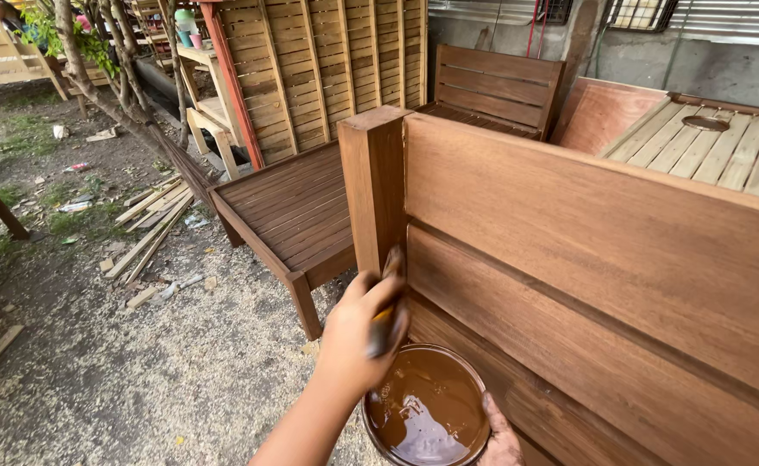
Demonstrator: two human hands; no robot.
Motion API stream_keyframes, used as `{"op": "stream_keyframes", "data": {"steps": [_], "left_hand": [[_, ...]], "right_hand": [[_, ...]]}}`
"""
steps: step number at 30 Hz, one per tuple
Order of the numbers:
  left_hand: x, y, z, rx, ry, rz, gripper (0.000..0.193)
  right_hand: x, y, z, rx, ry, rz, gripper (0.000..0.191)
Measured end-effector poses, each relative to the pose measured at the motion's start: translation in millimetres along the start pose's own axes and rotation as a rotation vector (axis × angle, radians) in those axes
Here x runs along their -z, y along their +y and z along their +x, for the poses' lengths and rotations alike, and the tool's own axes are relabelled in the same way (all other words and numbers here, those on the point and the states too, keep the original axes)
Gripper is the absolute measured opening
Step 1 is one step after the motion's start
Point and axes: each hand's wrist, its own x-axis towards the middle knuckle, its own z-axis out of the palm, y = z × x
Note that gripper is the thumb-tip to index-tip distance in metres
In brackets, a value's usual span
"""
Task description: The person applies brown wood stain to a wooden headboard using a brush. They dip the brush into a small container, then into a larger can, and continue brushing the stain onto the slats and frame of the headboard.
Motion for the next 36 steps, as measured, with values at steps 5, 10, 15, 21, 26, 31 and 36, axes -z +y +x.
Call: {"op": "stream_keyframes", "data": {"steps": [5,10,15,21,26,31,36], "left_hand": [[16.4,-8.2,-74.0,0.372,-0.032,-0.531,0.022],[12.0,-19.4,-119.0,0.676,-0.144,-0.468,0.036],[14.6,-39.7,-125.3,0.633,-0.293,-0.267,0.038],[19.3,-52.7,-140.5,0.46,-0.246,-0.306,0.028],[37.4,-70.6,-139.3,0.423,-0.372,-0.273,0.032],[50.9,-76.2,-120.5,0.431,-0.377,-0.218,0.038],[37.7,-82.3,-119.5,0.42,-0.444,-0.259,0.03]], "right_hand": [[-3.0,16.0,-13.0,0.011,0.154,-0.079,0.059],[-21.7,37.5,-48.8,-0.069,-0.018,-0.11,0.066],[-35.1,53.4,-74.9,0.068,0.043,-0.14,0.063],[-15.3,72.9,-74.1,0.122,-0.055,-0.055,0.065],[-7.8,95.1,-69.9,0.193,-0.223,0.053,0.063],[-17.2,116.2,-74.8,0.254,-0.008,0.037,0.063],[-19.0,142.7,-73.2,0.187,-0.083,0.057,0.06]]}}
